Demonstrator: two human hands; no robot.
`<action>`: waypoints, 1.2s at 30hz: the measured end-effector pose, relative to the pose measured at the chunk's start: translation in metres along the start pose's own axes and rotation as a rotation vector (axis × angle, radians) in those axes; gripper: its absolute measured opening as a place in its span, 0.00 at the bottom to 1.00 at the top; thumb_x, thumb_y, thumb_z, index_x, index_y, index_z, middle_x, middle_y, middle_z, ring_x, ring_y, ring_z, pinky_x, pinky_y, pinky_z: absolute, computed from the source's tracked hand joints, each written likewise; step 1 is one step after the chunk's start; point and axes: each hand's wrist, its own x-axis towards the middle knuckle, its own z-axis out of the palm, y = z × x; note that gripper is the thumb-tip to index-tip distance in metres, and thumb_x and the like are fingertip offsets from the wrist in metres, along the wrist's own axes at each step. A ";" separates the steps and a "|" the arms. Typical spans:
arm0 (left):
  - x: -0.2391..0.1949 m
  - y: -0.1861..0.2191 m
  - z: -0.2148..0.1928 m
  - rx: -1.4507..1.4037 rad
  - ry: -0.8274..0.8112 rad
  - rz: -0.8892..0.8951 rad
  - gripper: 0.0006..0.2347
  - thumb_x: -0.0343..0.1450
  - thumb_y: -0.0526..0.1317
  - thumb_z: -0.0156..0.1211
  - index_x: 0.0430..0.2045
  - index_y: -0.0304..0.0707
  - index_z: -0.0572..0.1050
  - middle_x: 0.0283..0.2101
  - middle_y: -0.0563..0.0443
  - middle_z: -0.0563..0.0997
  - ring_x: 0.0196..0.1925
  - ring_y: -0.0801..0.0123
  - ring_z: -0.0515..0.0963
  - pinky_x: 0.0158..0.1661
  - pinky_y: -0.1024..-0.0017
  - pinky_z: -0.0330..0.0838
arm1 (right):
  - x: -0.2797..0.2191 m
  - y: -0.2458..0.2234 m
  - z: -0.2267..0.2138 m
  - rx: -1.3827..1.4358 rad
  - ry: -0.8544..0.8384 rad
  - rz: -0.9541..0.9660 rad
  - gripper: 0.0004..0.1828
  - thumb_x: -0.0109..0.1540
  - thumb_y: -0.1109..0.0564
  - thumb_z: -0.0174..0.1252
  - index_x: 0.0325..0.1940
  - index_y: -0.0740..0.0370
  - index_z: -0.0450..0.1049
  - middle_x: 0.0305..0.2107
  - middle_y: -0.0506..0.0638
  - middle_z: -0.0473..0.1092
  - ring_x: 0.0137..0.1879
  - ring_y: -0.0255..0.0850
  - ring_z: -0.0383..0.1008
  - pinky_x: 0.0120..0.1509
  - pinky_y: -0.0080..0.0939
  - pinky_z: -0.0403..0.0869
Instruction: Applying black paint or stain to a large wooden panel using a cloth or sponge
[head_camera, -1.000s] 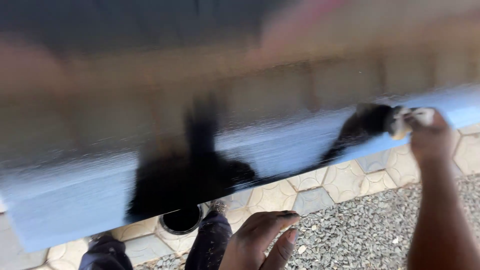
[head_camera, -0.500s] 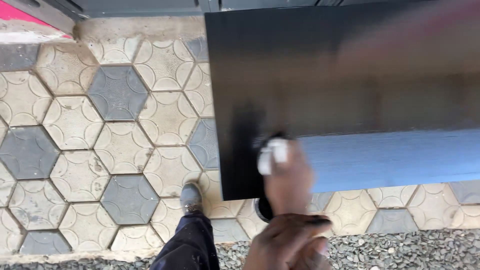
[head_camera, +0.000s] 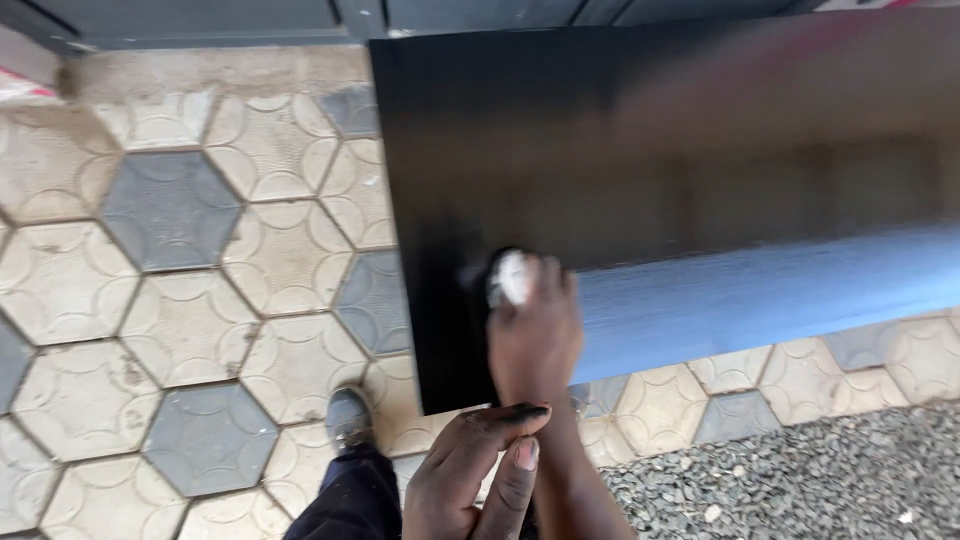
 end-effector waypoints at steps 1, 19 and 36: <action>0.003 0.001 0.019 -0.006 -0.011 -0.002 0.15 0.74 0.49 0.52 0.38 0.43 0.85 0.42 0.57 0.90 0.46 0.72 0.89 0.49 0.76 0.79 | 0.017 0.031 -0.013 -0.007 0.003 0.010 0.20 0.53 0.59 0.60 0.50 0.57 0.71 0.41 0.55 0.69 0.52 0.58 0.68 0.46 0.62 0.71; -0.010 0.036 0.373 -0.131 -0.524 -0.235 0.25 0.75 0.62 0.42 0.51 0.48 0.80 0.51 0.50 0.86 0.57 0.63 0.83 0.54 0.64 0.75 | 0.246 0.585 -0.293 0.342 0.299 0.424 0.13 0.78 0.45 0.68 0.50 0.37 0.68 0.33 0.33 0.66 0.30 0.25 0.59 0.29 0.31 0.57; -0.174 -0.178 0.111 0.138 -0.476 -0.595 0.16 0.72 0.50 0.54 0.48 0.48 0.81 0.49 0.60 0.88 0.52 0.77 0.87 0.51 0.75 0.76 | -0.194 0.348 0.092 0.923 -0.646 0.789 0.11 0.64 0.62 0.61 0.51 0.60 0.77 0.27 0.58 0.74 0.27 0.42 0.69 0.23 0.37 0.62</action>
